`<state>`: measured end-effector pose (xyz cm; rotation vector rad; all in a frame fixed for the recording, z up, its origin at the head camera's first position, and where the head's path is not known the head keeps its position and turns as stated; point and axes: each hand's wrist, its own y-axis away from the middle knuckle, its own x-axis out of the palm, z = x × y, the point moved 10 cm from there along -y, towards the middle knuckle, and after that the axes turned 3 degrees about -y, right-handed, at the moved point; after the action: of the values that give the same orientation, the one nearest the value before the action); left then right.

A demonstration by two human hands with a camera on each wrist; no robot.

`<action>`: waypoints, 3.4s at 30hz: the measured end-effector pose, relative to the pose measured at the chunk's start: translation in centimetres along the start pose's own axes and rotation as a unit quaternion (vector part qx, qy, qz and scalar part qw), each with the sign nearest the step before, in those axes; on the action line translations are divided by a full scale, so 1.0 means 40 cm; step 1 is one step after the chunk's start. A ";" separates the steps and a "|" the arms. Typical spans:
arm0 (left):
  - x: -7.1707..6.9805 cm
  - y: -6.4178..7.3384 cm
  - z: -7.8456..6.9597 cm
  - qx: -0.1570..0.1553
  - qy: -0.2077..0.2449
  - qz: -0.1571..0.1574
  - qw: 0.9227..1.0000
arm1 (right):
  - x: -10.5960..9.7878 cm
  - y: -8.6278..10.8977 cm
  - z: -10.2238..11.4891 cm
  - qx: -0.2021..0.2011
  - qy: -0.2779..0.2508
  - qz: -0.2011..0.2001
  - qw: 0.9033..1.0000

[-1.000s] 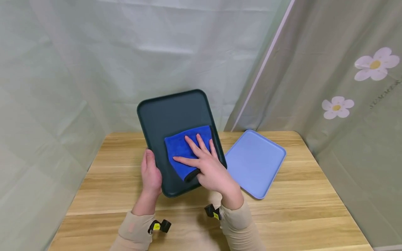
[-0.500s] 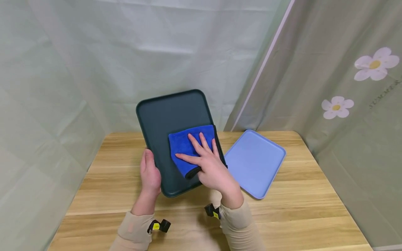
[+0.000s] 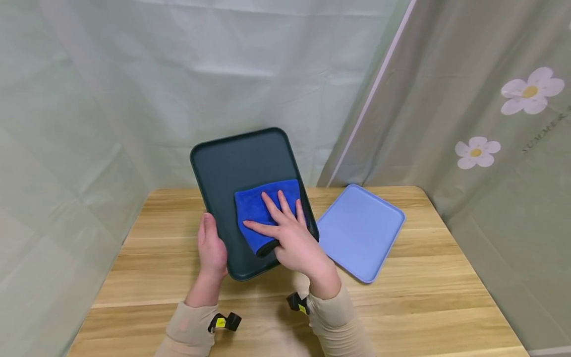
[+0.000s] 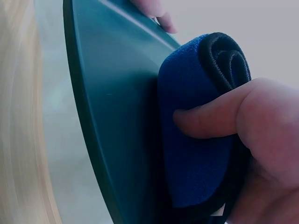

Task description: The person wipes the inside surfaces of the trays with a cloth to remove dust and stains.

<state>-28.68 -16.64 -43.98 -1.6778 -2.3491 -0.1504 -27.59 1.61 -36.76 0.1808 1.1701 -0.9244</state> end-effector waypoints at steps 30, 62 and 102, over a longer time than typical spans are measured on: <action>0.019 -0.006 -0.015 0.039 0.055 0.053 0.996 | 0.083 -0.012 0.070 -0.038 0.043 0.063 0.996; 0.014 -0.014 -0.036 0.075 0.024 0.032 0.996 | 0.039 0.004 0.029 -0.031 -0.005 0.069 0.997; -0.005 -0.008 -0.022 0.035 0.018 0.002 0.999 | -0.006 0.015 -0.013 -0.005 -0.032 0.032 0.999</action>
<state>-28.81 -17.12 -43.15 -1.6339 -2.2956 -0.0954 -27.54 2.42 -36.97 0.1787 1.1040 -0.8628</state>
